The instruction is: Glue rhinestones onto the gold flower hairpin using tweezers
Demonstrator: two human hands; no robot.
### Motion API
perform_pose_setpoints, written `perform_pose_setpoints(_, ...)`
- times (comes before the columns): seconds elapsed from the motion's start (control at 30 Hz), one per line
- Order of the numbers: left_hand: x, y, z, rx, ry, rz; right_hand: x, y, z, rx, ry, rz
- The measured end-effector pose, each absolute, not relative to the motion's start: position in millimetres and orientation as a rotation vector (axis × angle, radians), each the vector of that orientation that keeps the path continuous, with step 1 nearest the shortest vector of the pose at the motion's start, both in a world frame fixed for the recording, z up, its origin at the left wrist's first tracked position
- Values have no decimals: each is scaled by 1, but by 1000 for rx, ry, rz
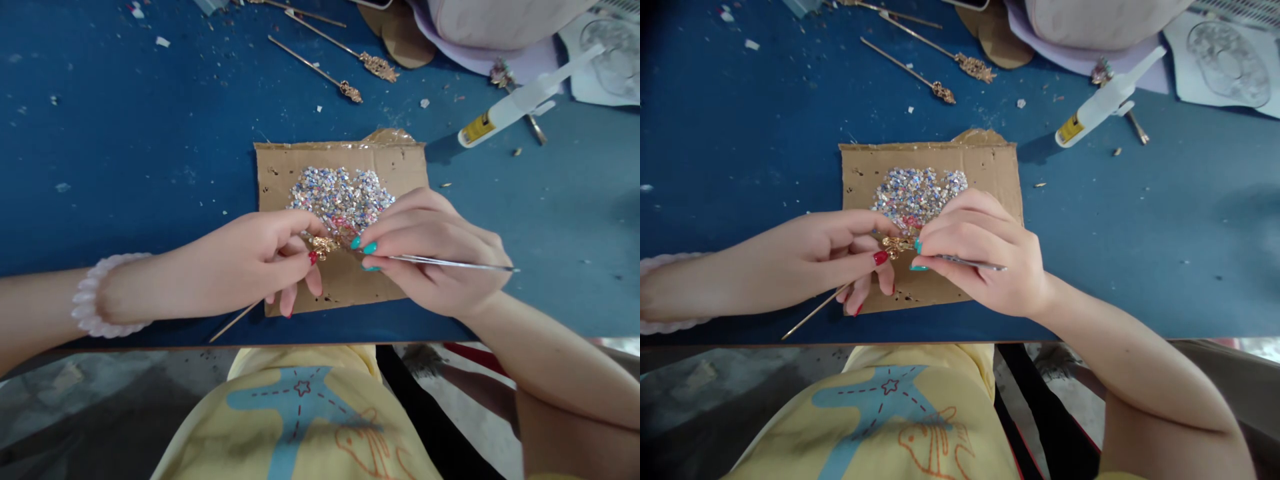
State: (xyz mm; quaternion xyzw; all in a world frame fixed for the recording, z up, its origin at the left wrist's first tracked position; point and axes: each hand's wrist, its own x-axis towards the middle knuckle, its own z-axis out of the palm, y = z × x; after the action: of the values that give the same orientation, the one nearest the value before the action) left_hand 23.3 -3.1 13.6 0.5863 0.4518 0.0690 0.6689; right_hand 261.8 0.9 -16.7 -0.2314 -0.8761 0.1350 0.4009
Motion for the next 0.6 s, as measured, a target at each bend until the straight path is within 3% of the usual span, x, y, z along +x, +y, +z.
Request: perform_pose_setpoints(0.6, 22, -4, 12, 1333, 1003, 167, 259, 1, -17, -600, -2206, 406)
